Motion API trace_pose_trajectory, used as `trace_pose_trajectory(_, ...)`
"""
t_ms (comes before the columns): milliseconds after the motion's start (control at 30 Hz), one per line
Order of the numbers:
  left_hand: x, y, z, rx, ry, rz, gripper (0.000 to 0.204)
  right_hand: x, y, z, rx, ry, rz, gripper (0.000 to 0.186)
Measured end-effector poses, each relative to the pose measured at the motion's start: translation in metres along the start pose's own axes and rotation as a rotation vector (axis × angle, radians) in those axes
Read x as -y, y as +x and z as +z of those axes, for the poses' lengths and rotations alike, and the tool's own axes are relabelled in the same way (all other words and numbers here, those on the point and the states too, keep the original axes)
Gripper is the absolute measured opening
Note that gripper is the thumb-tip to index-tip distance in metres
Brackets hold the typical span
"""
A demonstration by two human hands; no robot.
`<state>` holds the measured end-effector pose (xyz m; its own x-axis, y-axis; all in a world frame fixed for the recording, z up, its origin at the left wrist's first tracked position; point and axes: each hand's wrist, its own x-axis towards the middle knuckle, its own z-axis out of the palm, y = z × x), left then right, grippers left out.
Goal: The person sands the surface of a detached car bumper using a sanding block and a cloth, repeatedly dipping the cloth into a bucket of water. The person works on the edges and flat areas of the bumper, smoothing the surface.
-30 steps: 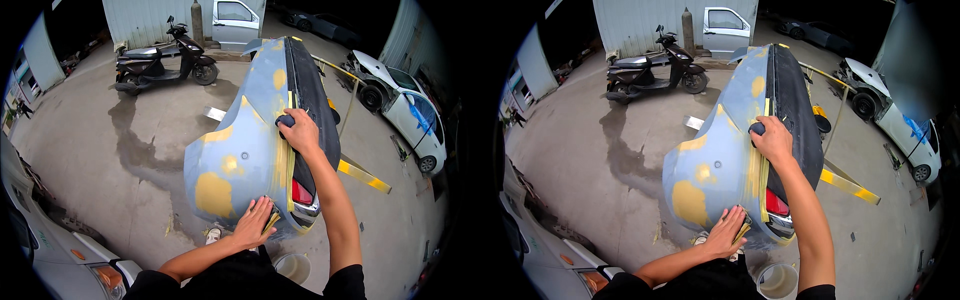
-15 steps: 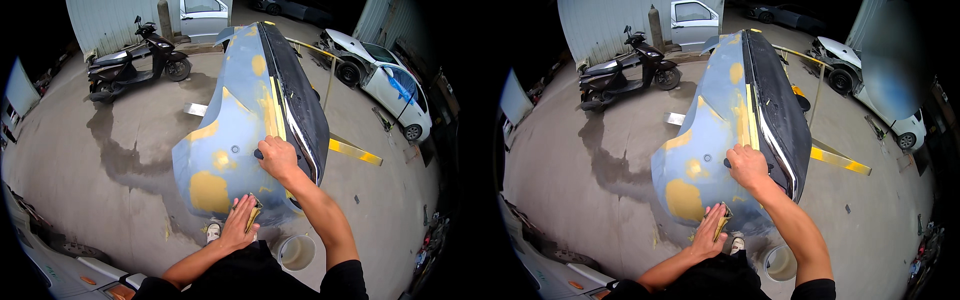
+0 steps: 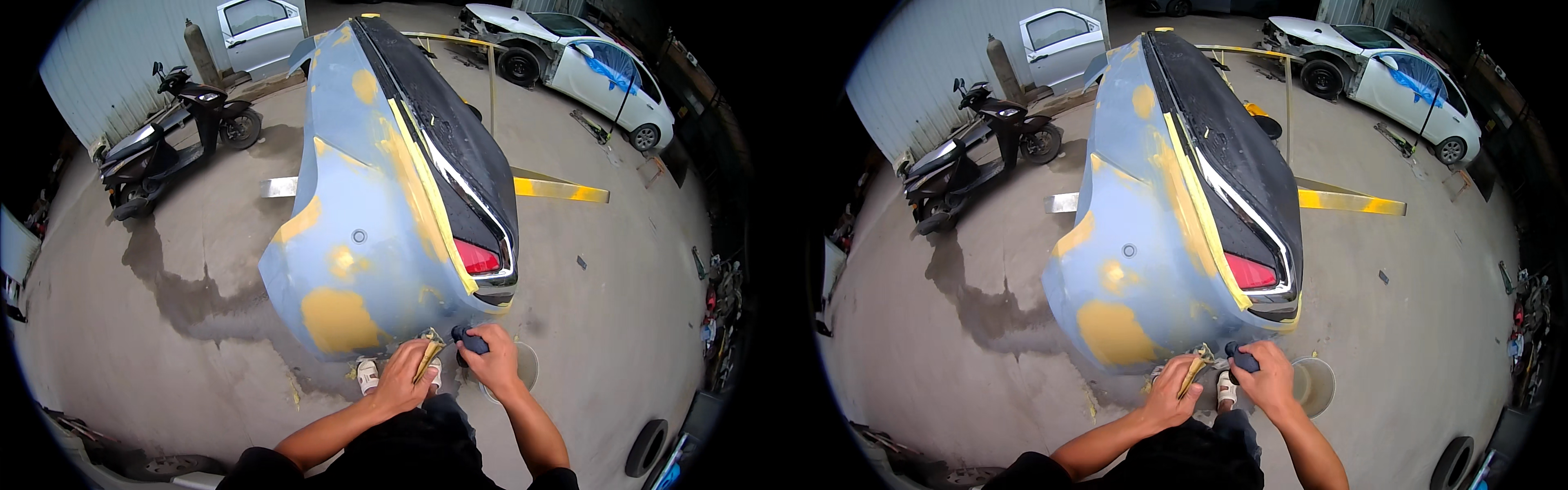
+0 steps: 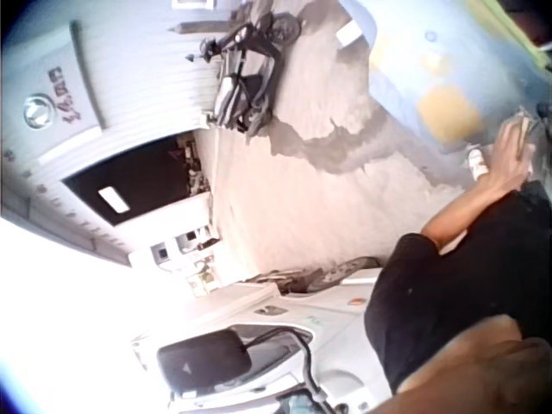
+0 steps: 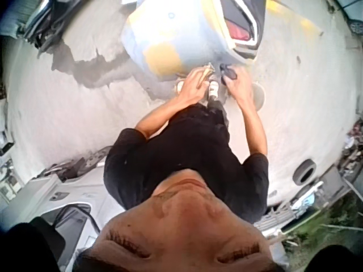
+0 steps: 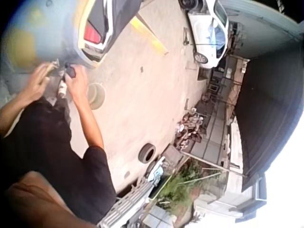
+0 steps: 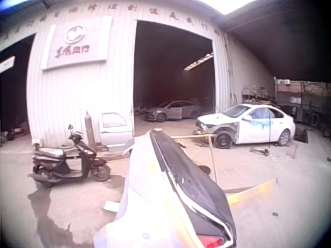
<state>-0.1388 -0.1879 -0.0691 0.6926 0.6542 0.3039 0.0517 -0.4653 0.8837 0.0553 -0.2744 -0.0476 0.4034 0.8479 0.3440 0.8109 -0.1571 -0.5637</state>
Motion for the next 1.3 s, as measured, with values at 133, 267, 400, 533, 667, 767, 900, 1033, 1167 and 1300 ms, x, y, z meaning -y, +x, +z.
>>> trace_pose_trajectory(133,-0.004,0.017,0.035,0.035,0.100,0.217,0.040,-0.029,-0.037,-0.004,0.031,0.907,0.906,0.027)
trace_pose_trajectory(267,-0.023,0.032,0.082,0.159,0.237,0.332,0.040,-0.064,-0.064,-0.021,0.174,1.529,1.015,0.064)
trace_pose_trajectory(400,-0.030,0.026,0.123,0.296,0.346,0.346,0.052,-0.067,-0.071,-0.041,0.096,1.557,1.141,0.048)
trace_pose_trajectory(533,-0.048,0.023,0.129,0.432,0.292,0.358,0.085,-0.121,-0.114,-0.058,-0.046,1.649,1.218,0.034)
trace_pose_trajectory(667,-0.014,0.057,0.092,-0.134,0.572,0.091,0.090,-0.167,-0.147,-0.073,-0.208,1.718,1.206,0.036)
trace_pose_trajectory(767,0.015,0.097,0.053,-0.328,0.715,-0.090,0.091,-0.196,-0.171,-0.079,-0.265,1.728,1.211,0.038)
trace_pose_trajectory(900,0.030,0.143,0.023,-0.352,0.774,-0.079,0.089,-0.205,-0.184,-0.084,-0.383,1.684,1.202,0.039)
trace_pose_trajectory(1033,0.032,0.186,-0.005,-0.344,0.753,-0.083,0.092,-0.190,-0.181,-0.088,-0.436,1.681,1.167,0.044)
trace_pose_trajectory(1167,0.029,0.233,-0.039,-0.287,0.707,-0.137,0.095,-0.171,-0.167,-0.083,-0.484,1.670,1.150,0.046)
trace_pose_trajectory(1300,0.037,0.286,-0.070,-0.230,0.680,-0.207,0.098,-0.156,-0.161,-0.079,-0.463,1.670,1.082,0.047)
